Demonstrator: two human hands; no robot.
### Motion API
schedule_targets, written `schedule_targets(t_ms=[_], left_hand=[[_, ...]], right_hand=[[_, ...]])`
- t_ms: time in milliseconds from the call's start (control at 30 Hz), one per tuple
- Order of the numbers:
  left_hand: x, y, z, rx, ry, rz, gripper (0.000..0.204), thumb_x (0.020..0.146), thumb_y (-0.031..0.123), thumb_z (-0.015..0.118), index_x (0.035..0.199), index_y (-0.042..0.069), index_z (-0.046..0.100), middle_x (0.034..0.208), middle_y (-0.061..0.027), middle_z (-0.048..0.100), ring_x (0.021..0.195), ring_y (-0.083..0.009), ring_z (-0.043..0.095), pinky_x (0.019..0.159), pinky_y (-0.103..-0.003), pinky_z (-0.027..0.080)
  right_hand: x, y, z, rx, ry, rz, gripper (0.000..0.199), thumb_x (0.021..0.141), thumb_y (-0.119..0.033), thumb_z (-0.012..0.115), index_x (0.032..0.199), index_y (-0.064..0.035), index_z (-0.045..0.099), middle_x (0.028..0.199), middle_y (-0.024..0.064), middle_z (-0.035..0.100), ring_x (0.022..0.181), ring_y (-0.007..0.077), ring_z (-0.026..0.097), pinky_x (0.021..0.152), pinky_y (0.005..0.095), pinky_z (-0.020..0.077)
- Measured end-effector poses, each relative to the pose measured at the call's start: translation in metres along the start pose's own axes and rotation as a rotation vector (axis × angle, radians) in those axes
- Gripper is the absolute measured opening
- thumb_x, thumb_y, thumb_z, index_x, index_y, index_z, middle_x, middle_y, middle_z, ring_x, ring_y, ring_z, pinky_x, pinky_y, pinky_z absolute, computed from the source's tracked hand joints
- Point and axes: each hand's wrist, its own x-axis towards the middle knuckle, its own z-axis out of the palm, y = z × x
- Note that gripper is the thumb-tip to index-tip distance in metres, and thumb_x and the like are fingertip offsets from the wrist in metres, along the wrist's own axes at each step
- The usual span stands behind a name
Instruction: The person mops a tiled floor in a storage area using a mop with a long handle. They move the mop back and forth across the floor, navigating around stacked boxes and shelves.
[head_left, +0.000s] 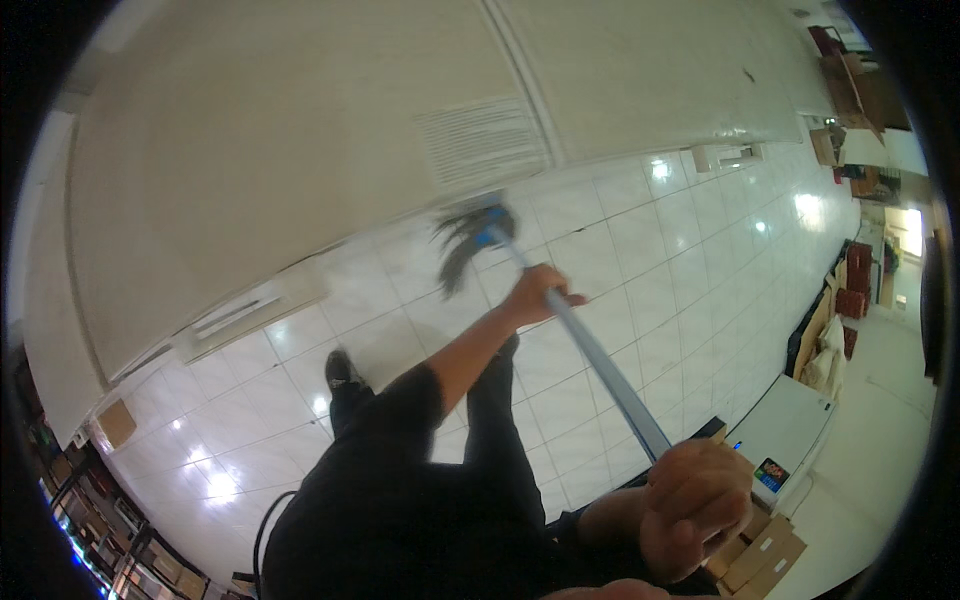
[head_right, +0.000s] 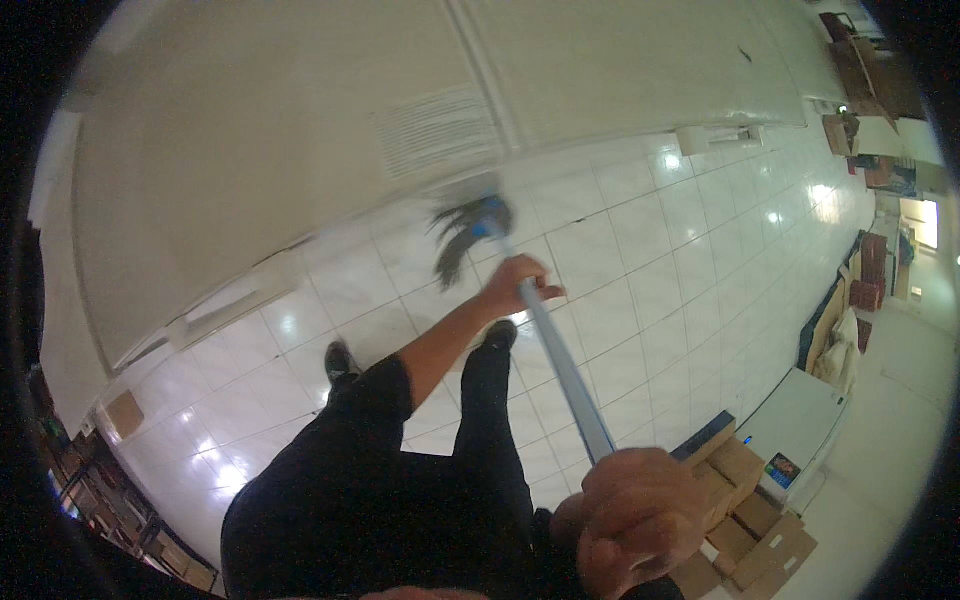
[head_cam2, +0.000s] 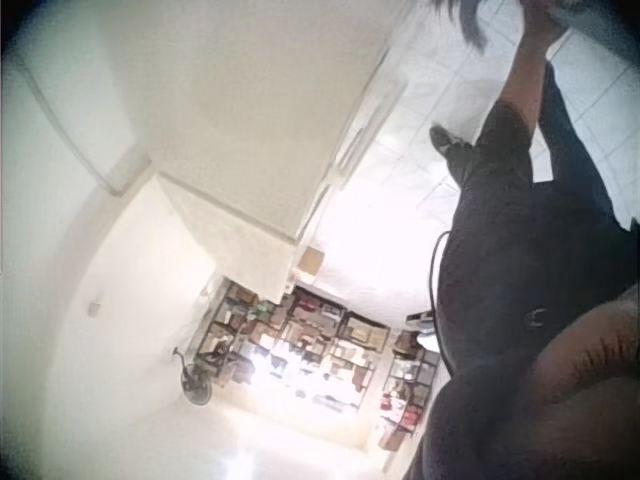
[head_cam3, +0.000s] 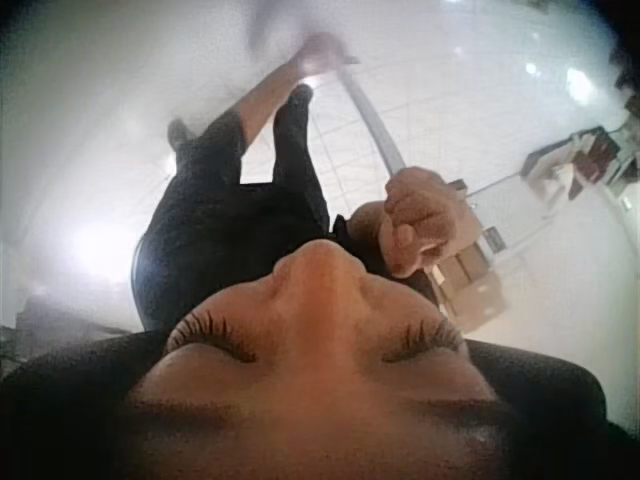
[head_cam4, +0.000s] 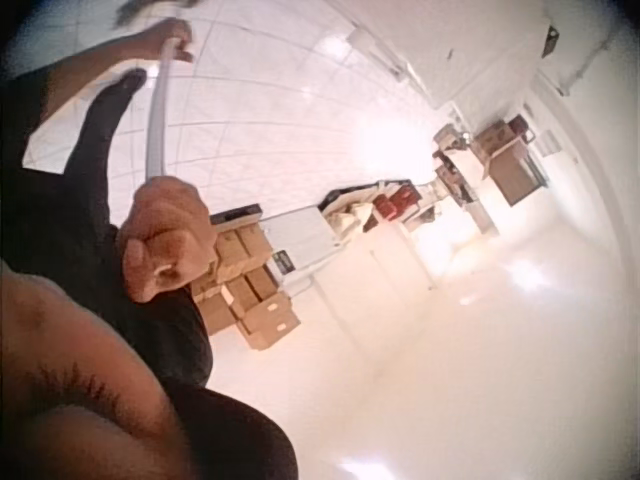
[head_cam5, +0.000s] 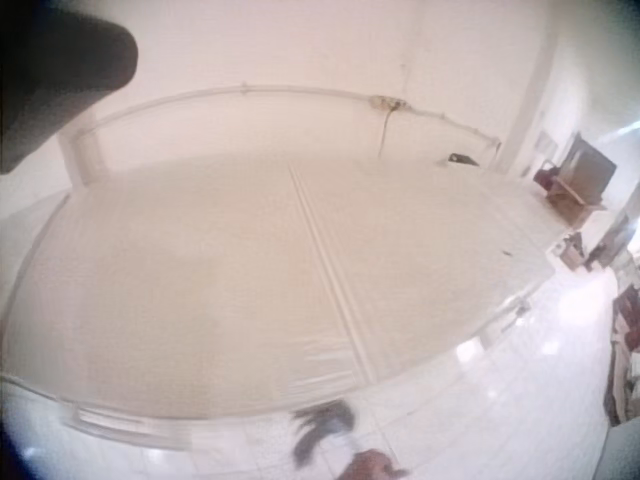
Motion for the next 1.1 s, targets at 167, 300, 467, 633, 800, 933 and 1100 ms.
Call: schedule_targets(t_ms=[167, 300, 467, 633, 800, 933, 1100], left_hand=[[0.122, -0.075, 0.117, -0.035, 0.053, 0.025, 0.046, 0.086, 0.041, 0.076, 0.061, 0.007, 0.058, 0.063, -0.0102, 0.056, 0.068, -0.0301, 0.061, 0.066, -0.043, 0.049], [0.131, -0.072, 0.154, 0.089, -0.036, 0.108, 0.028, 0.088, 0.032, 0.070, 0.072, 0.009, 0.065, 0.077, -0.0076, 0.063, 0.090, -0.0295, 0.063, 0.095, -0.053, 0.046], [0.060, -0.005, 0.109, -0.091, -0.133, 0.042, 0.007, 0.078, 0.016, 0.068, 0.073, 0.014, 0.063, 0.080, -0.0047, 0.064, 0.088, -0.0276, 0.064, 0.087, -0.047, 0.049], [-0.088, 0.031, -0.016, 0.139, 0.124, -0.223, 0.012, 0.067, 0.012, 0.072, 0.075, 0.017, 0.065, 0.082, -0.0041, 0.066, 0.087, -0.0298, 0.064, 0.084, -0.043, 0.048], [-0.296, -0.058, -0.126, 0.401, 0.400, -0.493, 0.017, 0.073, 0.013, 0.079, 0.066, 0.011, 0.064, 0.069, -0.0097, 0.062, 0.073, -0.0293, 0.064, 0.070, -0.041, 0.050], [-0.344, -0.075, -0.185, 0.429, 0.141, -0.523, 0.024, 0.076, 0.026, 0.085, 0.068, 0.014, 0.066, 0.072, -0.0039, 0.066, 0.084, -0.0278, 0.066, 0.080, -0.040, 0.051], [-0.222, -0.037, -0.081, 0.410, 0.132, -0.425, 0.012, 0.074, 0.031, 0.084, 0.079, 0.021, 0.078, 0.085, 0.0039, 0.073, 0.100, -0.0256, 0.067, 0.104, -0.041, 0.046]], right_hand=[[-0.019, 0.092, -0.016, -0.411, -0.224, 0.185, 0.019, 0.058, -0.002, 0.062, 0.060, -0.0095, 0.045, 0.054, 0.0062, 0.047, 0.046, 0.0241, 0.050, 0.047, 0.0342, 0.0415], [-0.010, 0.111, -0.047, -0.510, -0.471, 0.265, 0.018, 0.057, -0.002, 0.063, 0.063, -0.0089, 0.047, 0.057, 0.0070, 0.048, 0.050, 0.0255, 0.051, 0.051, 0.0360, 0.0421], [0.031, 0.002, -0.109, -0.618, -0.615, 0.445, 0.007, 0.081, -0.015, 0.058, 0.078, -0.0090, 0.059, 0.067, 0.0104, 0.057, 0.059, 0.0244, 0.059, 0.057, 0.0420, 0.0465], [0.008, 0.007, -0.076, -0.118, -0.163, 0.308, 0.014, 0.080, -0.021, 0.054, 0.073, -0.0100, 0.052, 0.062, 0.0051, 0.051, 0.052, 0.0184, 0.053, 0.050, 0.0369, 0.0416], [-0.066, 0.122, 0.033, 0.737, -0.278, 0.608, 0.015, 0.082, -0.017, 0.057, 0.072, -0.0081, 0.049, 0.059, 0.0042, 0.048, 0.047, 0.0169, 0.046, 0.044, 0.0300, 0.0377], [-0.126, 0.167, 0.107, 0.930, -0.185, 0.735, 0.031, 0.077, 0.000, 0.064, 0.061, -0.0065, 0.038, 0.055, 0.0057, 0.046, 0.046, 0.0196, 0.046, 0.047, 0.0355, 0.0402], [-0.032, 0.123, -0.002, 0.503, -0.132, 0.414, 0.030, 0.086, -0.007, 0.059, 0.063, -0.0131, 0.041, 0.050, 0.0037, 0.046, 0.039, 0.0150, 0.042, 0.037, 0.0304, 0.0380]])
